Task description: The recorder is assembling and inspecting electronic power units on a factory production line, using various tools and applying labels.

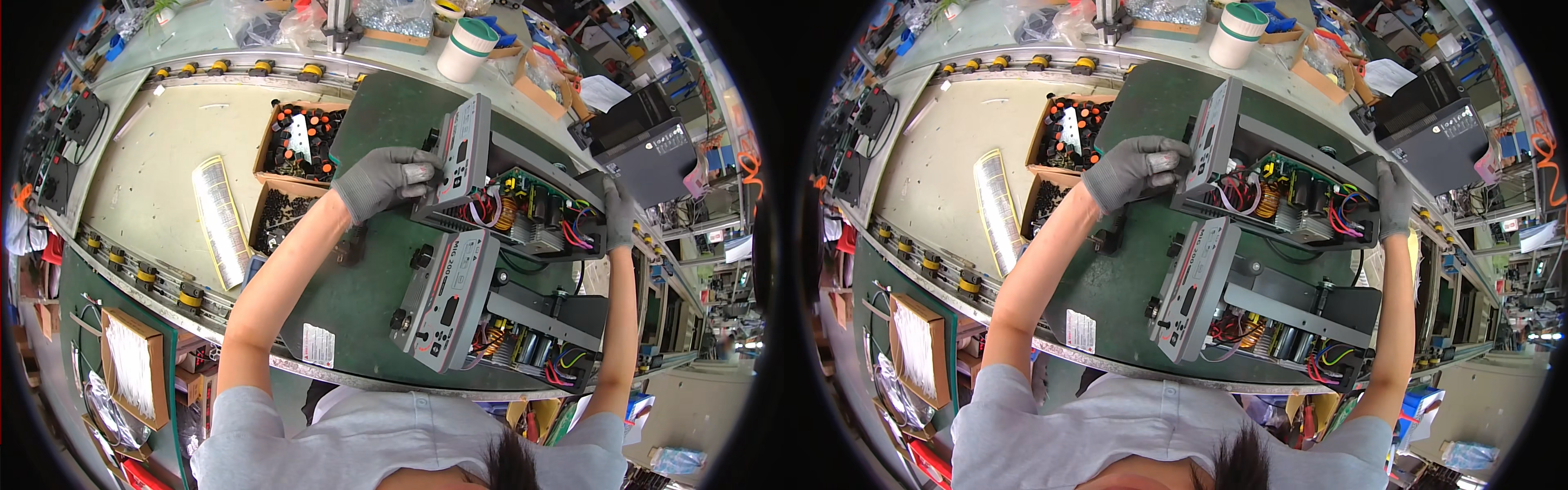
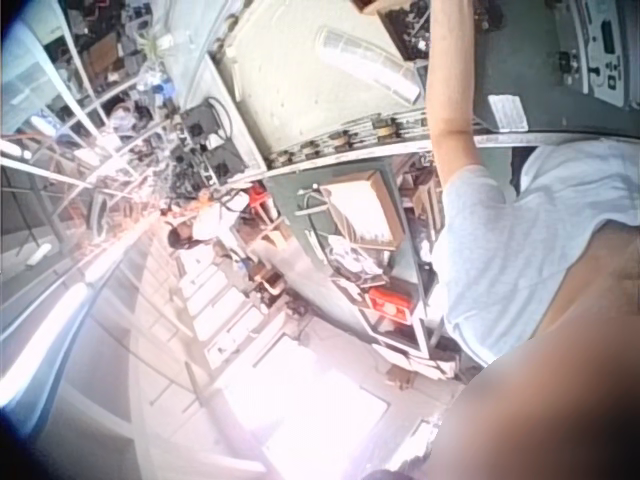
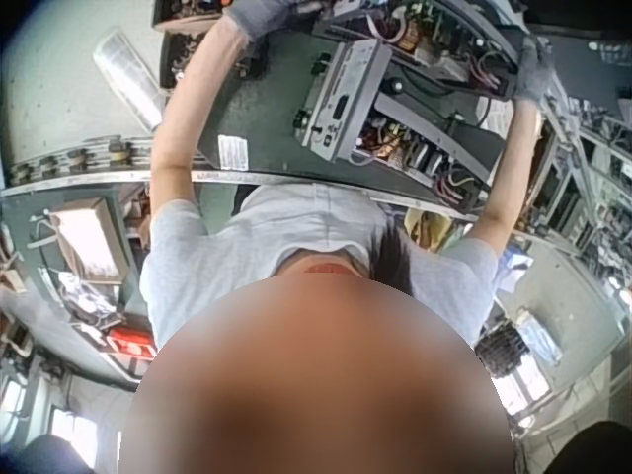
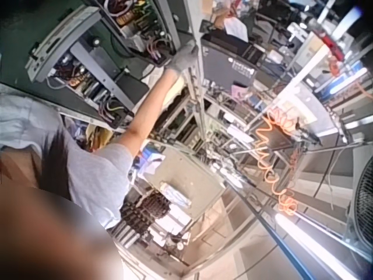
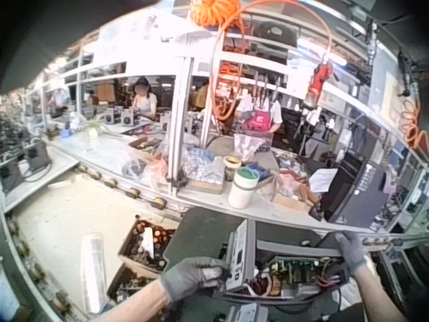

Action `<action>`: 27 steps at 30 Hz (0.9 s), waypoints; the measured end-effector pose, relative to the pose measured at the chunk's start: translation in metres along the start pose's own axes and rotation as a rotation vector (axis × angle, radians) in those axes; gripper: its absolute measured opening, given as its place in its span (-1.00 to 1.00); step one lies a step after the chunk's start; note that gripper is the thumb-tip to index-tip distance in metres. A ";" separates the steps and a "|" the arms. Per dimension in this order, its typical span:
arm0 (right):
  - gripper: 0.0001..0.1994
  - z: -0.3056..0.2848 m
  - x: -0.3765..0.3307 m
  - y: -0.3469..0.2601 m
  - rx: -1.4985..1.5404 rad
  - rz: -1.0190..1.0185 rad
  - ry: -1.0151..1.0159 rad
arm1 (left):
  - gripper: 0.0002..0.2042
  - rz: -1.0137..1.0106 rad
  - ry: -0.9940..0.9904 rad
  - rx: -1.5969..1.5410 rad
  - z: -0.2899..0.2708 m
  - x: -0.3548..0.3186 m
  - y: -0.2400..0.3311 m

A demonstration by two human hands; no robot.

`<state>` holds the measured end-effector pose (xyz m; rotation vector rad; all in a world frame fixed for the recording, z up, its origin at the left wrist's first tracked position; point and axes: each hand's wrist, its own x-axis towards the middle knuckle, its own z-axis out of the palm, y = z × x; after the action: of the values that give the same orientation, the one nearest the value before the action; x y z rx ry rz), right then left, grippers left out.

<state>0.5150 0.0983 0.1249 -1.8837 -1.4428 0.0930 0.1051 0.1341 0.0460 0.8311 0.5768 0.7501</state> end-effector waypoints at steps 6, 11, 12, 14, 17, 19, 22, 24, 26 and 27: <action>-0.62 -0.007 -0.016 -0.008 -0.037 0.047 -0.032 | -0.74 0.029 -0.138 0.034 -0.012 0.004 0.008; -0.60 -0.001 -0.008 -0.015 -0.048 0.122 -0.067 | -0.73 0.025 -0.096 0.054 -0.012 0.004 0.012; -0.60 0.000 -0.009 -0.014 -0.051 0.122 -0.071 | -0.73 0.041 -0.087 0.074 -0.013 0.004 0.014; -0.61 0.004 -0.009 -0.009 -0.056 0.017 0.010 | -0.75 0.049 -0.119 0.067 -0.012 0.005 0.016; -0.63 0.001 -0.007 -0.006 -0.097 0.093 -0.018 | -0.76 0.041 -0.126 0.092 -0.009 0.010 0.017; -0.64 0.003 -0.004 0.003 -0.093 0.054 -0.009 | -0.77 0.031 -0.164 0.057 -0.011 0.014 0.010; -0.64 0.003 -0.005 0.001 -0.079 0.003 0.006 | -0.79 0.049 -0.210 0.005 -0.015 0.018 0.001; -0.64 0.005 -0.008 -0.009 -0.069 -0.012 0.011 | -0.79 0.052 -0.201 0.013 -0.015 0.017 0.000; -0.64 0.006 -0.012 -0.018 -0.071 0.028 0.024 | -0.80 0.058 -0.188 0.024 -0.015 0.014 -0.002; -0.64 0.007 -0.011 -0.015 -0.068 0.028 0.020 | -0.79 0.076 -0.190 0.046 -0.016 0.015 -0.004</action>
<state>0.4958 0.0936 0.1243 -1.9549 -1.4219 0.0388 0.1043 0.1510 0.0317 0.9599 0.3951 0.7199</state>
